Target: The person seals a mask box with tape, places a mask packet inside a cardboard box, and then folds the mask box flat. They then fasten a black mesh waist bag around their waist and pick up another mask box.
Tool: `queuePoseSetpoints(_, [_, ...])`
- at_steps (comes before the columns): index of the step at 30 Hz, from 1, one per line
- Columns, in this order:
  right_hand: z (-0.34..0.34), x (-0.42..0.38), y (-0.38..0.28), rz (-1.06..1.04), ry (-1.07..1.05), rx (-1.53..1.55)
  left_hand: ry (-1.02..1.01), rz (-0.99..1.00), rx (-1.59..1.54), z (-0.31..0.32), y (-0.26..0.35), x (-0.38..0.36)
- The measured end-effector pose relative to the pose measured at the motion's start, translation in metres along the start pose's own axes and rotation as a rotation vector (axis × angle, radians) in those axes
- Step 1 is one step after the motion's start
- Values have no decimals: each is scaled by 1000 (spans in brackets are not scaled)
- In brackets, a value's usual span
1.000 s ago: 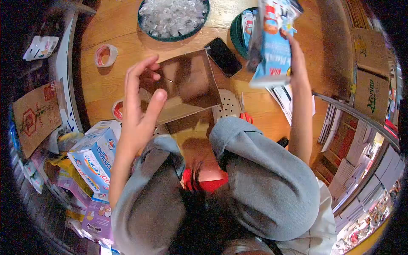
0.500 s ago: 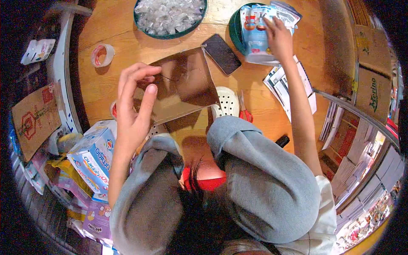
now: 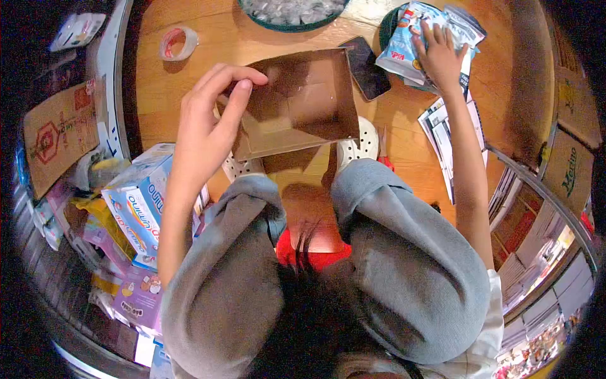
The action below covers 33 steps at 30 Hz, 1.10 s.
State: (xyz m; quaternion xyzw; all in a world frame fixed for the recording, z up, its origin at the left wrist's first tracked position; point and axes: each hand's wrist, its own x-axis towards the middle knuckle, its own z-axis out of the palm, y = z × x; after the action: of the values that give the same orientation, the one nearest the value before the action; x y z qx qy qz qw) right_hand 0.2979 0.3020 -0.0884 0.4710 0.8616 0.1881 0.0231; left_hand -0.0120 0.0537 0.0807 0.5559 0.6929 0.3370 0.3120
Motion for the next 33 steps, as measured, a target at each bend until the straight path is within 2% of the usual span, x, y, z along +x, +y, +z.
queuePoseSetpoints(1, [-9, 2, 1, -14, -8, -28, -52, -40, 13, -3, -1, 0])
queuePoseSetpoints(2, [-10, 3, 1, 15, 75, 11, -101, -84, 30, -5, -1, 0])
queuePoseSetpoints(5, [-39, 5, -1, 44, 149, 188, -291, -27, 223, -6, -16, 1])
queuePoseSetpoints(6, [-61, 3, -7, 12, 228, 151, -379, -10, 317, -5, -18, 1])
queuePoseSetpoints(8, [-89, -11, -24, 72, 50, 617, -552, 27, 507, 2, -20, 5])
queuePoseSetpoints(11, [-108, -40, -70, 121, -163, 1137, -693, 10, 520, 31, -35, 16])
queuePoseSetpoints(14, [-99, -71, -107, 137, -348, 1356, -705, 33, 565, 52, -62, 10])
queuePoseSetpoints(17, [-92, -81, -127, 218, -386, 1436, -978, -106, 693, 73, -74, 34])
queuePoseSetpoints(19, [-70, -72, -130, 280, -367, 1481, -1028, -52, 674, 93, -85, 55])
queuePoseSetpoints(21, [-51, -65, -130, 264, -340, 1564, -794, -146, 659, 126, -109, 67])
queuePoseSetpoints(24, [-41, -61, -137, 286, -346, 1672, -581, -192, 800, 146, -108, 78])
queuePoseSetpoints(27, [-41, -64, -146, 361, -363, 1751, -507, -77, 824, 156, -118, 75])
queuePoseSetpoints(30, [-46, -64, -144, 319, -351, 1651, -498, -89, 877, 160, -115, 79])
queuePoseSetpoints(33, [-47, -61, -133, 270, -226, 1698, -502, 24, 906, 159, -118, 78])
